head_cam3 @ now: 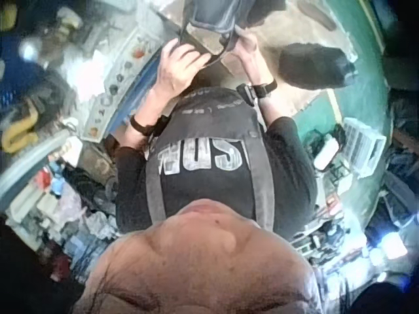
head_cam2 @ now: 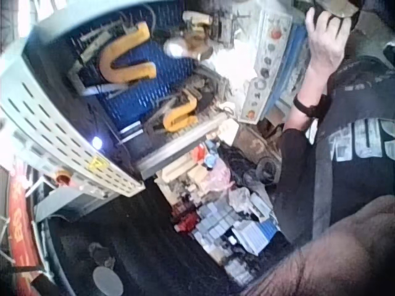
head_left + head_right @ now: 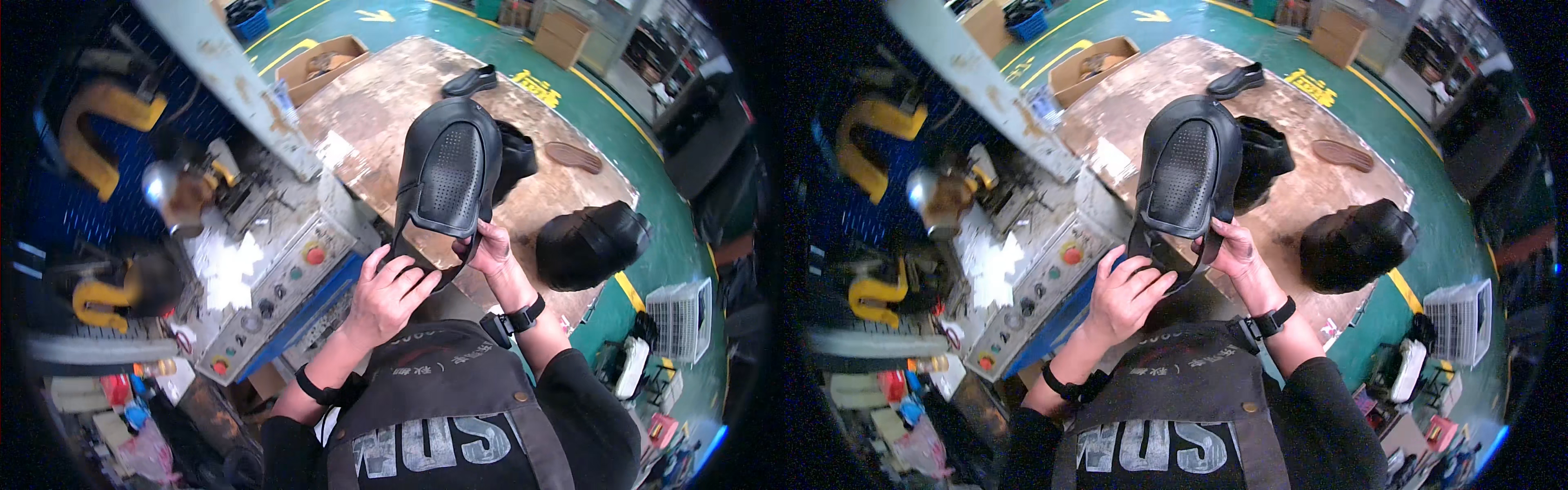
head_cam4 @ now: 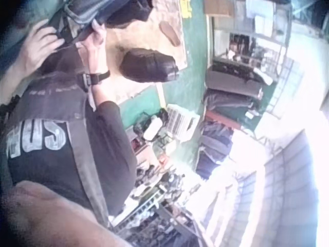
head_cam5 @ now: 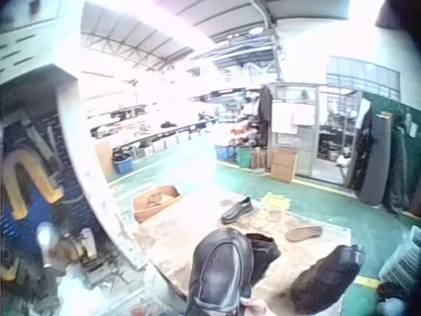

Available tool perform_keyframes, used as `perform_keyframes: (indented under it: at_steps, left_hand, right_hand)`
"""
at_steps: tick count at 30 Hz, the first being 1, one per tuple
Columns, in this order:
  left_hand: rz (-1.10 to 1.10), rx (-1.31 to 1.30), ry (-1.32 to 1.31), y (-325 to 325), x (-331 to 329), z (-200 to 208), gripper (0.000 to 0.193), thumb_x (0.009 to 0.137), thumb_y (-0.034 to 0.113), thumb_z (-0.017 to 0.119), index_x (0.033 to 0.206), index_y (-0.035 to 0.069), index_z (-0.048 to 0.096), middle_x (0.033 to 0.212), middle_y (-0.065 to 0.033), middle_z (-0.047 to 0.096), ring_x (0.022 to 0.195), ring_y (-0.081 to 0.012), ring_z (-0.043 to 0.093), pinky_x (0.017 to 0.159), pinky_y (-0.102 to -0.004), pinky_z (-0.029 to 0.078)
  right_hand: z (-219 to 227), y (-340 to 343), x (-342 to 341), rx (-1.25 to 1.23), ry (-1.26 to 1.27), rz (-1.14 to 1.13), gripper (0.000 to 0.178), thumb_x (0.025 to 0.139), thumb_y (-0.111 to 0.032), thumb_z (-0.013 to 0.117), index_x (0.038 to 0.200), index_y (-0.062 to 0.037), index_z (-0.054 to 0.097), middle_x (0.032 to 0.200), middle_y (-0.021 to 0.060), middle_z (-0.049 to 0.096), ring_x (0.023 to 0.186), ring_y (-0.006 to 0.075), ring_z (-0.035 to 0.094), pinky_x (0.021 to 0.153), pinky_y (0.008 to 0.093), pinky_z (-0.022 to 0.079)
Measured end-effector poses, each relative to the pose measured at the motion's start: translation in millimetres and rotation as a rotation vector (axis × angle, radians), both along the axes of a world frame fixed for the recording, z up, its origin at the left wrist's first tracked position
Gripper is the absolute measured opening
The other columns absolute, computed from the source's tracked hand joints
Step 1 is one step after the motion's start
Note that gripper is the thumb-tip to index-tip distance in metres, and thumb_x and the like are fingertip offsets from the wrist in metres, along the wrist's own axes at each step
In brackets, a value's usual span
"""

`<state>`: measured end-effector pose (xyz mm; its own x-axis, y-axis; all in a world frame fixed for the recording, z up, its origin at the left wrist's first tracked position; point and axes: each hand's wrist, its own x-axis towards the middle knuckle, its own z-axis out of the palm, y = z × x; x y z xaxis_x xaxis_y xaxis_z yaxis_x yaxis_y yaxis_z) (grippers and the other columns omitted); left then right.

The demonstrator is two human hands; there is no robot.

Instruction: The worker is operating a shoe-lasting machine, placing shoe uppers onto the molds and preparing them for further processing.

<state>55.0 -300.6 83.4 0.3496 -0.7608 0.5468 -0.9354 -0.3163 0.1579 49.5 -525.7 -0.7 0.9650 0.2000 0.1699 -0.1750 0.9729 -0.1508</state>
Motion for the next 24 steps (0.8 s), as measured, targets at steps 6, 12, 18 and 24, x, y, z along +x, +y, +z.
perform_keyframes:
  at_steps: [6, 12, 18, 24]
  left_hand:
    - [-0.172, -0.140, -0.042, -83.2, 57.7, 22.0, 0.040, 0.069, 0.010, 0.058, 0.109, 0.008, 0.058, 0.079, -0.0051, 0.052, 0.085, -0.0225, 0.051, 0.089, -0.0423, 0.037]
    - [-0.116, -0.119, 0.122, -205.6, 131.9, 15.2, 0.042, 0.077, 0.013, 0.059, 0.118, 0.016, 0.053, 0.084, -0.0076, 0.052, 0.085, -0.0257, 0.051, 0.077, -0.0375, 0.039]
    - [-0.176, -0.064, 0.011, -251.4, 168.3, -15.6, 0.038, 0.079, 0.017, 0.057, 0.116, 0.015, 0.052, 0.113, -0.0163, 0.052, 0.099, -0.0348, 0.051, 0.085, -0.0409, 0.044]
    - [-0.104, -0.359, 0.410, -216.2, 138.0, -32.8, 0.043, 0.086, 0.015, 0.049, 0.128, 0.010, 0.042, 0.127, -0.0211, 0.042, 0.115, -0.0363, 0.042, 0.098, -0.0414, 0.035]
  right_hand:
    - [55.3, -85.0, 16.1, -0.343, -0.004, -0.433, 0.037, 0.087, -0.022, 0.052, 0.116, 0.0000, 0.051, 0.109, 0.0125, 0.060, 0.095, 0.0257, 0.058, 0.083, 0.0417, 0.045]
    - [49.5, -156.6, 22.3, -0.829, 0.379, -0.931, 0.056, 0.088, -0.024, 0.050, 0.138, -0.0119, 0.026, 0.137, 0.0097, 0.036, 0.126, 0.0237, 0.034, 0.102, 0.0361, 0.029]
    - [31.2, -123.9, 30.9, -1.831, 0.241, -1.259, 0.059, 0.082, -0.027, 0.060, 0.133, -0.0080, 0.036, 0.138, 0.0192, 0.032, 0.129, 0.0286, 0.030, 0.105, 0.0407, 0.023]
    - [-0.2, -101.4, 56.3, -2.095, 0.387, -1.390, 0.055, 0.083, -0.022, 0.055, 0.133, -0.0083, 0.035, 0.140, 0.0218, 0.023, 0.129, 0.0373, 0.025, 0.104, 0.0432, 0.022]
